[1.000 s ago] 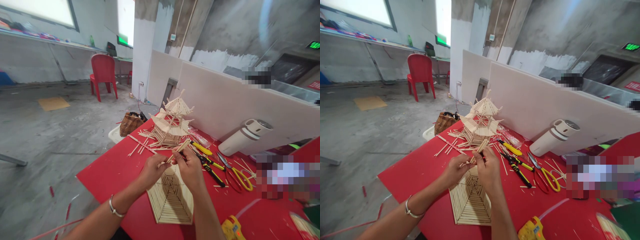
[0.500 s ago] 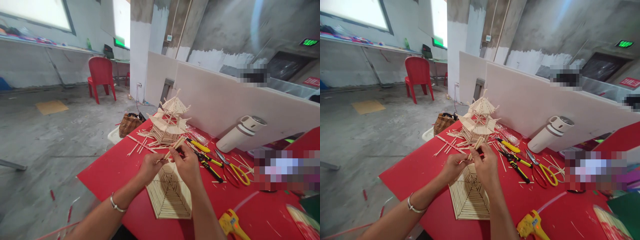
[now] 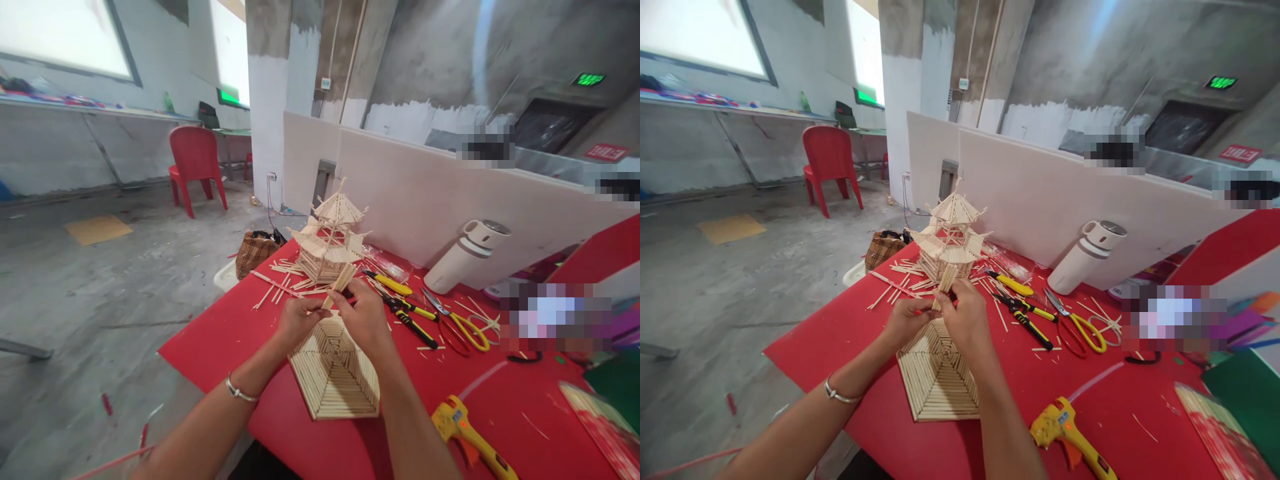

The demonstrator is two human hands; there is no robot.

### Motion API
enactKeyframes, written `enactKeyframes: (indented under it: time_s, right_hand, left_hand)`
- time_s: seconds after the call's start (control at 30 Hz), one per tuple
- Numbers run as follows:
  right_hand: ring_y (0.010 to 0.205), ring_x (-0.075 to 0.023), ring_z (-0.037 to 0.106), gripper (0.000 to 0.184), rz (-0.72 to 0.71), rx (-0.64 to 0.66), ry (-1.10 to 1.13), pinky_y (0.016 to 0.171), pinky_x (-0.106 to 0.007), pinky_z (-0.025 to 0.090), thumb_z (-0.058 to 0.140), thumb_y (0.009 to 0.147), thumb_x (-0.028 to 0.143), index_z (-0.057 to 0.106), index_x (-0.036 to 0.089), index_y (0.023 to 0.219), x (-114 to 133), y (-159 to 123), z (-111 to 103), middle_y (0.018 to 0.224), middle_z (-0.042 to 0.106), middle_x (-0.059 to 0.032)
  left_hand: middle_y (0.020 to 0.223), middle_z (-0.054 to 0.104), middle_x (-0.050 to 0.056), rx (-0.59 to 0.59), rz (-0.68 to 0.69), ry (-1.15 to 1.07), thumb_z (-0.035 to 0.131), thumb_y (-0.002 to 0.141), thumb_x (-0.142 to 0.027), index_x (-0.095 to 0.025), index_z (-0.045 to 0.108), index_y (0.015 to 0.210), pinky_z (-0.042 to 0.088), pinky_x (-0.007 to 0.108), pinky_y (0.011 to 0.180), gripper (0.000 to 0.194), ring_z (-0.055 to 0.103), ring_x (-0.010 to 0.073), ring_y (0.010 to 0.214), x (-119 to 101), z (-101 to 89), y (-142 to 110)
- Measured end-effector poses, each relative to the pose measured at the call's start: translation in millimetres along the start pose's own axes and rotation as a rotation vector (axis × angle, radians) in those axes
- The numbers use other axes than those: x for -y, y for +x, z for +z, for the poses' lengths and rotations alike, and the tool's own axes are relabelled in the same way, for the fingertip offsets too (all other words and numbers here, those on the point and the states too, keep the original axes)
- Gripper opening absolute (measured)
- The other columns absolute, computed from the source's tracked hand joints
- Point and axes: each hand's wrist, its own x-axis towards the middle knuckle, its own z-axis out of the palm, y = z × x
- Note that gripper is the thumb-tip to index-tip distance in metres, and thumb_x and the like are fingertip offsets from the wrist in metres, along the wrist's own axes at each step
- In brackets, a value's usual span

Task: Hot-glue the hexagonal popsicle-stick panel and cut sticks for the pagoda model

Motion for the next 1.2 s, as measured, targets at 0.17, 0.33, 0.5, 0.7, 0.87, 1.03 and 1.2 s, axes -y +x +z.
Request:
enactKeyframes:
  time_s: [0.17,0.33,0.5,0.7,0.87,1.03,1.2]
  right_hand:
    - [0.079,-0.0196,0.060,0.019,0.021,0.014,0.041,0.065,-0.028,0.048,0.058,0.091,0.034,0.070,0.020,0.092,-2.8,0.7,3.0,0.087,0.066,-0.0051]
    - [0.079,-0.0203,0.061,0.015,-0.021,0.019,-0.004,0.072,-0.031,0.047,0.059,0.090,0.030,0.069,0.019,0.086,-3.2,2.1,5.2,0.084,0.067,-0.0056]
    - [0.079,-0.0199,0.062,0.017,0.011,0.019,-0.004,0.071,-0.030,0.047,0.057,0.091,0.033,0.067,0.019,0.087,-2.2,-2.3,6.0,0.085,0.068,-0.0055]
    - [0.082,-0.0199,0.062,0.022,0.084,-0.028,0.069,0.076,-0.032,0.050,0.063,0.089,0.040,0.067,0.019,0.096,6.7,-10.0,10.5,0.093,0.067,-0.0061]
    - [0.084,-0.0207,0.061,0.025,0.104,-0.140,-0.011,0.078,-0.033,0.049,0.057,0.092,0.040,0.068,0.018,0.093,4.6,-13.3,22.6,0.092,0.065,-0.0078]
    - [0.083,-0.0221,0.061,0.028,0.085,-0.147,-0.048,0.073,-0.033,0.049,0.051,0.094,0.041,0.067,0.017,0.091,-2.4,-13.0,29.9,0.089,0.064,-0.0080]
    - [0.079,-0.0214,0.061,0.030,0.056,-0.159,-0.083,0.070,-0.031,0.048,0.049,0.095,0.043,0.065,0.019,0.087,2.2,-10.2,28.6,0.085,0.065,-0.0072]
  left_hand:
    - [0.051,0.037,-0.005,-0.002,0.015,0.026,0.070,0.075,-0.036,-0.015,0.059,0.052,0.028,0.020,0.052,0.033,0.033,0.0093,0.054,2.0,-0.1,0.0]
    - [0.054,0.037,-0.006,0.004,0.038,0.064,0.068,0.077,-0.030,-0.015,0.059,0.055,0.029,0.020,0.054,0.028,0.032,0.0089,0.055,2.3,-0.7,-2.4]
    - [0.052,0.034,-0.007,0.017,0.046,0.112,0.067,0.078,-0.027,-0.014,0.059,0.054,0.026,0.020,0.053,0.028,0.031,0.0084,0.054,5.1,0.8,-4.2]
    - [0.053,0.044,-0.005,0.016,0.062,0.171,0.062,0.084,-0.030,-0.014,0.068,0.063,0.026,0.021,0.053,0.027,0.037,0.0092,0.053,7.5,4.9,-7.4]
    - [0.056,0.055,-0.002,-0.001,0.050,0.210,0.061,0.085,-0.027,-0.016,0.072,0.071,0.027,0.022,0.054,0.021,0.042,0.0106,0.054,3.5,5.8,-9.4]
    - [0.052,0.052,-0.003,-0.031,0.033,0.222,0.062,0.081,-0.019,-0.017,0.066,0.061,0.023,0.023,0.053,0.021,0.039,0.0098,0.051,-3.1,4.3,-10.4]
    - [0.057,0.057,-0.003,-0.019,0.046,0.151,0.061,0.083,-0.024,-0.017,0.068,0.068,0.030,0.021,0.056,0.018,0.045,0.0101,0.056,-2.4,4.8,-10.0]
